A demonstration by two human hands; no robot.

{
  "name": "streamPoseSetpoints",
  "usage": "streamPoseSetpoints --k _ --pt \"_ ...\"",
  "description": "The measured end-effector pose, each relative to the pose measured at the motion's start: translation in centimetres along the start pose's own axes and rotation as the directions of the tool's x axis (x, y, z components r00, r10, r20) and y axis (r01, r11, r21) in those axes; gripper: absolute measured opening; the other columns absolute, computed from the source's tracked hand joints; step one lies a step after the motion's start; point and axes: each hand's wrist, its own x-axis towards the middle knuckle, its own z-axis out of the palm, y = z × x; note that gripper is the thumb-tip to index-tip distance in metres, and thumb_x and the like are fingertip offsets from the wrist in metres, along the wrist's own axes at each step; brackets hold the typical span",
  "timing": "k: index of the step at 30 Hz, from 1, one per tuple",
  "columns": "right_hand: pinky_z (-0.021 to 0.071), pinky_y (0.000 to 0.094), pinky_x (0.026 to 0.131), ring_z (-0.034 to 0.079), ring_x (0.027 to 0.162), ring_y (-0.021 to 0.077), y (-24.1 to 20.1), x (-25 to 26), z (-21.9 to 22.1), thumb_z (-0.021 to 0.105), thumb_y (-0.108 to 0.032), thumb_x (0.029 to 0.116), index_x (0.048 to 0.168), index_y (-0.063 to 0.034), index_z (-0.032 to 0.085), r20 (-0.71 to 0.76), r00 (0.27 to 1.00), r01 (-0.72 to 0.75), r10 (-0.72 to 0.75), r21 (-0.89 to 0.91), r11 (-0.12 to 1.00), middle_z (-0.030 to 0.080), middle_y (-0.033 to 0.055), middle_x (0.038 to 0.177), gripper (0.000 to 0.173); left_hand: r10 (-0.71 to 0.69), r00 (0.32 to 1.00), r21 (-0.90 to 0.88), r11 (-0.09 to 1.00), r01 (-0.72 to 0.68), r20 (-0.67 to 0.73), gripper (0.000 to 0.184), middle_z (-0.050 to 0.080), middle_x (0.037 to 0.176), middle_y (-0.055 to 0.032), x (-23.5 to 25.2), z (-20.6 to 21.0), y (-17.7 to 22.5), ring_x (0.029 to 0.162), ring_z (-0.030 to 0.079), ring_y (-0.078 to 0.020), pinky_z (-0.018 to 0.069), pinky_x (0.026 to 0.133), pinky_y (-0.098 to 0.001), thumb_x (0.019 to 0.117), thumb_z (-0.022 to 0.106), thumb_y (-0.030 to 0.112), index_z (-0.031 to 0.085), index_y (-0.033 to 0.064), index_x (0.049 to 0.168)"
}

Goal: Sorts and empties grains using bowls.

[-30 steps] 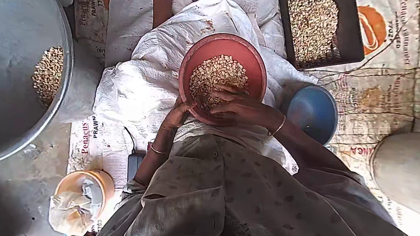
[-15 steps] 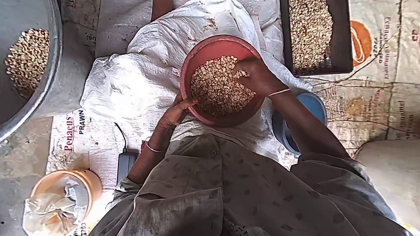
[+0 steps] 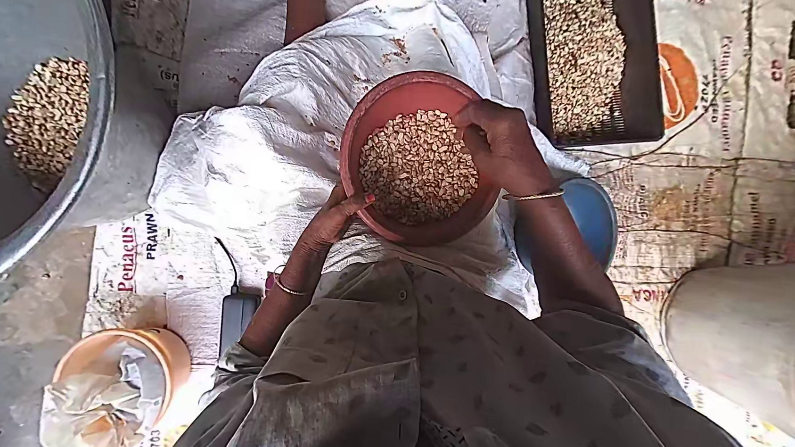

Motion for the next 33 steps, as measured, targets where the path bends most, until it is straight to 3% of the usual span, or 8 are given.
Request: streamPoseSetpoints --k 3,9,13,23,26,28,30,33 --pt "0.0528 0.0504 0.09 0.069 0.095 0.0356 1.0 -1.0 2.1 0.053 -0.001 0.098 0.105 0.0043 0.072 0.12 0.993 0.002 0.003 -0.04 0.999 0.071 0.0217 0.099 0.021 0.007 1.0 0.023 1.0 -0.008 0.014 0.054 0.07 0.115 0.0072 0.0 0.1 0.1 0.104 0.07 -0.0065 0.0596 0.094 -0.0307 0.0905 0.072 0.023 0.044 0.013 0.135" --pt "0.0545 0.0572 0.091 0.063 0.115 0.0451 -0.1 -0.7 6.7 0.059 0.0 0.0956 0.126 -0.0019 0.068 0.252 0.957 -0.067 0.145 -0.297 0.953 0.06 0.0269 0.129 0.031 -0.006 1.0 0.064 0.998 0.006 0.013 0.052 0.07 0.114 0.0077 -0.2 0.4 0.4 0.102 0.07 -0.0065 0.0603 0.093 -0.0309 0.0909 0.07 0.02 0.043 0.0127 0.135" --pt "0.0529 0.0536 0.097 0.062 0.119 0.0435 -0.7 -0.1 6.7 0.059 -0.002 0.0989 0.123 0.0041 0.065 0.318 0.926 -0.091 0.202 -0.332 0.939 0.058 0.0272 0.131 0.025 -0.024 1.0 0.066 0.998 0.023 0.008 0.057 0.067 0.117 0.0053 -0.3 0.4 0.5 0.104 0.07 -0.0074 0.0605 0.092 -0.0305 0.0917 0.067 0.016 0.037 0.0117 0.139" --pt "0.054 0.0559 0.09 0.065 0.112 0.0438 -0.6 -0.5 7.0 0.057 -0.001 0.0967 0.12 0.0057 0.065 0.299 0.935 -0.069 0.191 -0.376 0.924 0.062 0.0266 0.125 0.025 -0.025 1.0 0.1 0.995 0.025 -0.004 0.049 0.069 0.114 0.0057 -0.4 0.6 0.5 0.101 0.071 -0.0071 0.0614 0.09 -0.0306 0.0917 0.064 0.011 0.042 0.0115 0.136" --pt "0.0541 0.0539 0.087 0.069 0.097 0.0394 0.4 -0.4 6.6 0.058 -0.008 0.0987 0.11 0.0051 0.065 0.143 0.983 -0.094 0.113 -0.135 0.986 0.069 0.0237 0.106 0.019 -0.018 1.0 0.118 0.993 0.019 -0.009 0.047 0.069 0.114 0.006 -0.5 0.8 0.7 0.101 0.07 -0.0064 0.0611 0.091 -0.0301 0.0923 0.062 0.011 0.044 0.0111 0.135" --pt "0.057 0.0496 0.088 0.072 0.095 0.0356 0.8 -0.3 5.8 0.056 -0.011 0.1014 0.13 0.0072 0.06 0.005 0.999 -0.052 0.052 0.002 0.999 0.071 0.023 0.114 0.034 -0.038 0.999 0.107 0.993 0.041 -0.027 0.048 0.068 0.115 0.0048 -0.5 0.9 0.7 0.1 0.071 -0.007 0.0617 0.089 -0.0303 0.0941 0.06 0.01 0.041 0.0104 0.138" --pt "0.0545 0.0517 0.095 0.07 0.105 0.0376 0.4 -0.7 4.4 0.055 -0.015 0.1032 0.15 0.0042 0.046 0.041 0.992 -0.114 0.119 -0.099 0.988 0.066 0.023 0.129 0.051 -0.054 0.998 0.087 0.995 0.057 -0.036 0.048 0.068 0.114 0.0037 -0.5 0.8 0.7 0.099 0.071 -0.0082 0.0622 0.088 -0.0308 0.0947 0.059 0.01 0.039 0.0101 0.139" --pt "0.0494 0.0644 0.094 0.062 0.116 0.0516 -1.6 -2.0 2.5 0.055 -0.018 0.1044 0.146 0.0053 0.049 0.167 0.915 -0.272 0.368 -0.418 0.867 0.061 0.0324 0.128 0.048 -0.05 0.998 0.089 0.995 0.052 -0.022 0.046 0.069 0.114 0.0052 -0.4 0.8 0.8 0.099 0.071 -0.0071 0.0614 0.089 -0.0305 0.0948 0.061 0.011 0.042 0.0105 0.136"
